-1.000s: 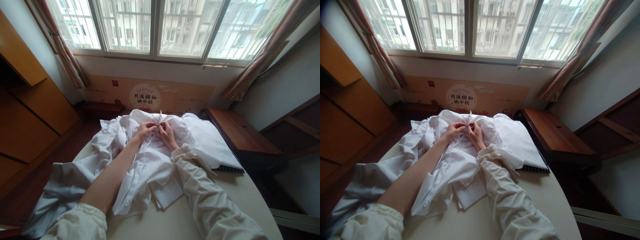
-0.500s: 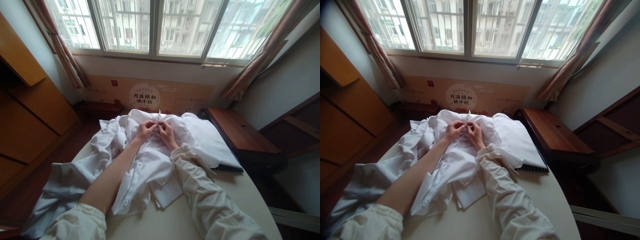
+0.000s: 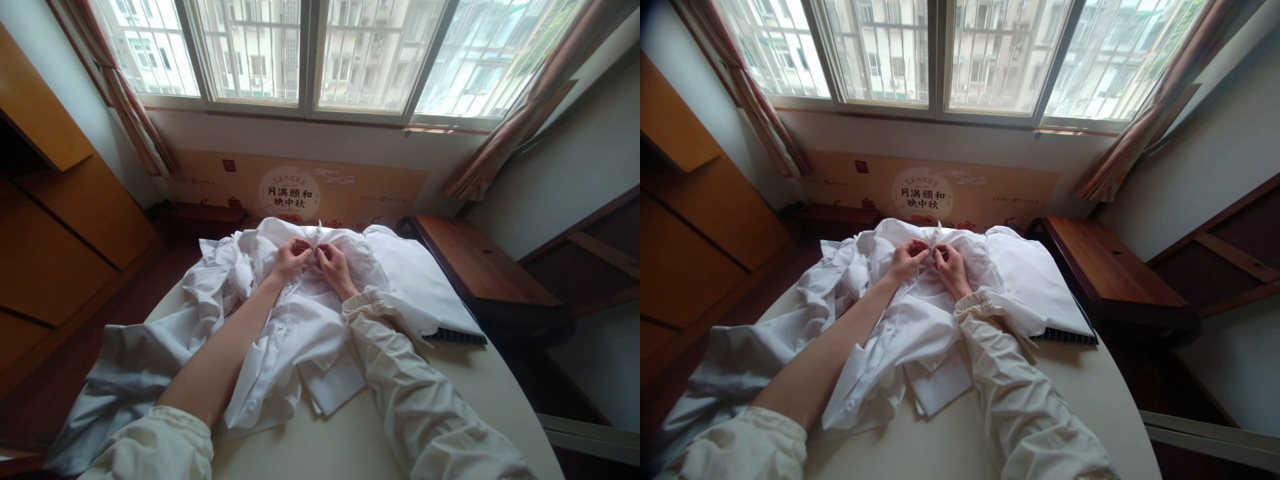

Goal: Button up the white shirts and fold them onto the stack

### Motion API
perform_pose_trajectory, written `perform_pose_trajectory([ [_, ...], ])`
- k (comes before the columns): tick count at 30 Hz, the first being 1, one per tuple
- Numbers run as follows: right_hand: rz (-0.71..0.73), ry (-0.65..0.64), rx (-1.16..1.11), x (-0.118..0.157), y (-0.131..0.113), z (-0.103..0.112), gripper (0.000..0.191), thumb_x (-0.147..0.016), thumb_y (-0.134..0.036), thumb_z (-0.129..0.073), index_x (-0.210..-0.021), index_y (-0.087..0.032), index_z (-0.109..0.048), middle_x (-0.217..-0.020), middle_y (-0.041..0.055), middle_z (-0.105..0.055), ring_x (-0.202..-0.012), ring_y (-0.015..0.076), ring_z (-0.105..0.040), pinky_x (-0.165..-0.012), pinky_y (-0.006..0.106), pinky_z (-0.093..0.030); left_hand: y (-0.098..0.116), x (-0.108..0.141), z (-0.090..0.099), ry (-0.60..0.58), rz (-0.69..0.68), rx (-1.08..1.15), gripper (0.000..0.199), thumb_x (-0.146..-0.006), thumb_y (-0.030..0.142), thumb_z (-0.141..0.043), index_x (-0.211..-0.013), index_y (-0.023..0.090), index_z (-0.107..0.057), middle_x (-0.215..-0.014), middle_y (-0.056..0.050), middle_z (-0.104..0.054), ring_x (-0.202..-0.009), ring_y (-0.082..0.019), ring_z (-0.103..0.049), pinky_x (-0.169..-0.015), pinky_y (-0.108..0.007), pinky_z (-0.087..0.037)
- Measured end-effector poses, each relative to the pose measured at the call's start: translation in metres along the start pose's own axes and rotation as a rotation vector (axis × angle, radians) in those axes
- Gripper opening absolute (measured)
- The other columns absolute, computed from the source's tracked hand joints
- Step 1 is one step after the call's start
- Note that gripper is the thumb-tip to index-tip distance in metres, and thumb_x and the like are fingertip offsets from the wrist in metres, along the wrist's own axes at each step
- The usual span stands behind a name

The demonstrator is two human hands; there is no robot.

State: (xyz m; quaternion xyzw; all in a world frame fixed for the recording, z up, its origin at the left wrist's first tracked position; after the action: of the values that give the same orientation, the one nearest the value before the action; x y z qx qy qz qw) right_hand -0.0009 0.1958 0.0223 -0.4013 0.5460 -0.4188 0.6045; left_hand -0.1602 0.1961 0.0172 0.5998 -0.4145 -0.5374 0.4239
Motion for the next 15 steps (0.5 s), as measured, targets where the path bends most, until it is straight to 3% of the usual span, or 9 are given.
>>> perform_pose_trajectory([
  [7,-0.004,-0.038,-0.008,-0.002,0.005,-0.003,0.032,-0.089,-0.054,-0.069,-0.098,-0.024,-0.065,-0.075,0.0018,-0.065,-0.072,0.0207,-0.060,-0.060,0.030,-0.050,0.007,0.002,-0.006,-0.038,-0.070,-0.018,0.022,-0.082,0.035,-0.079,-0.096,0.019,-0.078,-0.100,-0.007,-0.081,-0.090,-0.021,-0.076,-0.086,-0.033,-0.061],
  [15,0.052,-0.004,0.032,-0.001,0.004,0.000,0.030,-0.092,-0.053,-0.065,-0.101,-0.025,-0.063,-0.082,0.0037,-0.065,-0.079,0.0222,-0.061,-0.065,0.031,-0.052,0.015,0.009,-0.009,-0.059,-0.035,-0.029,0.034,-0.080,0.040,-0.086,-0.105,0.018,-0.083,-0.107,-0.011,-0.083,-0.093,-0.025,-0.078,-0.086,-0.038,-0.063],
])
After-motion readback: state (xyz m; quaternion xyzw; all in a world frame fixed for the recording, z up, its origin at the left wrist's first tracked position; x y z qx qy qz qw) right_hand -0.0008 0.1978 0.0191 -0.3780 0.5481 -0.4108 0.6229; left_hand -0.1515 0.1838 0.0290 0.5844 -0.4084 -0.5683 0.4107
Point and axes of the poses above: each hand's wrist, its own x-axis away from the middle knuckle, its own z-axis out of the back of the hand, y = z × x, the point moved 9 cm from there along -x, towards the middle knuckle
